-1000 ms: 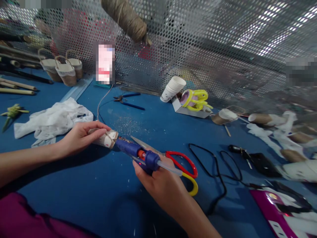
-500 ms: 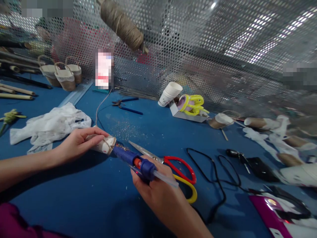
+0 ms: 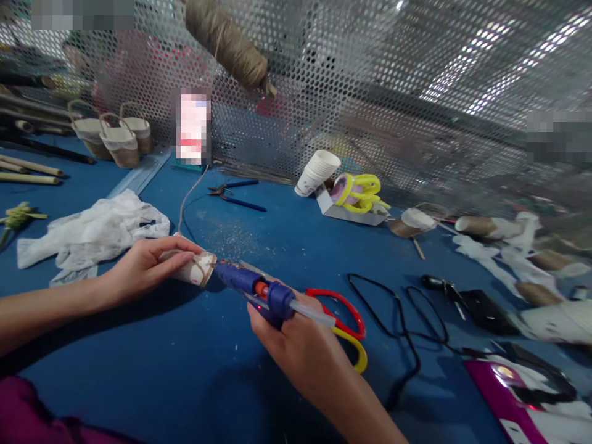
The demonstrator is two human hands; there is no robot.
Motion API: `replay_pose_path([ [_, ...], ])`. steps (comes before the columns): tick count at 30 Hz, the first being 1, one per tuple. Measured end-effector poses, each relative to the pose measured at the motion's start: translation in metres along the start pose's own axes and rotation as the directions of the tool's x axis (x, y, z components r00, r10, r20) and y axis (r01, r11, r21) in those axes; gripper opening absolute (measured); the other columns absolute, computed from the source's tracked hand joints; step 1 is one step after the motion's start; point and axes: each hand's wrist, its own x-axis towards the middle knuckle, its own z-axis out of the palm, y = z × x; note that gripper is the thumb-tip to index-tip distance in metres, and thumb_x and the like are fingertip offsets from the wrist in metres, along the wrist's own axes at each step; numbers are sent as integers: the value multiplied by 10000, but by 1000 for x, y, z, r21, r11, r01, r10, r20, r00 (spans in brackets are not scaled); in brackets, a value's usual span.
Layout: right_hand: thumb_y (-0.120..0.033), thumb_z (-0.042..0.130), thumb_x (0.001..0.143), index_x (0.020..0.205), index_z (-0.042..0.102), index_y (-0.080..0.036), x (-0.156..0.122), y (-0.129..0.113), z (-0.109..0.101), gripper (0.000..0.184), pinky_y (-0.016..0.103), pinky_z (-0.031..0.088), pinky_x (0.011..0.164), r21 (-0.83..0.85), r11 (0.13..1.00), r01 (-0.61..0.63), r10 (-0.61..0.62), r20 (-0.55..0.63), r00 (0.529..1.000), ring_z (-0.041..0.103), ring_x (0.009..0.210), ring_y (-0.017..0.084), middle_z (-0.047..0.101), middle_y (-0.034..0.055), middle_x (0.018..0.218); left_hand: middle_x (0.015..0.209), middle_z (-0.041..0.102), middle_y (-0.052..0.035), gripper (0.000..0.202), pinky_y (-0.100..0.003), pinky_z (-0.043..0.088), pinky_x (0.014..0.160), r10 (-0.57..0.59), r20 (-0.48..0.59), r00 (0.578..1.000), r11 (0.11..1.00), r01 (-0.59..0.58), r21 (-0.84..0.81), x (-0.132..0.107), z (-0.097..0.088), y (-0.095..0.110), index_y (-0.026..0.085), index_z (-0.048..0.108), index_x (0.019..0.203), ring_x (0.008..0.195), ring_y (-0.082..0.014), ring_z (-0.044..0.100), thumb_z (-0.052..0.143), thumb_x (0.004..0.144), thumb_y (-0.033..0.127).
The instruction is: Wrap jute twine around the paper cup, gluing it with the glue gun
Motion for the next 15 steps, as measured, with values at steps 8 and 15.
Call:
replay_pose_path([
  [8,-240,318,825,784,695,-221,5,6,-2,380,259,364,437,-196,937,288,-282,62,958,473,421,140,447,-8,413,849,667,-50,271,-236,471,655,35,5,999,999,-35,-30,-1,1,-3,140,621,955,741,-148,602,445,858,322],
  [15,-260,384,825,795,698,-215,2,11,1,319,287,440,550,-235,949,210,-199,68,978,581,616,180,614,49,648,843,673,-48,257,-231,485,646,52,-11,999,998,-53,-36,-1,3,-5,146,623,945,737,-146,608,449,854,313],
])
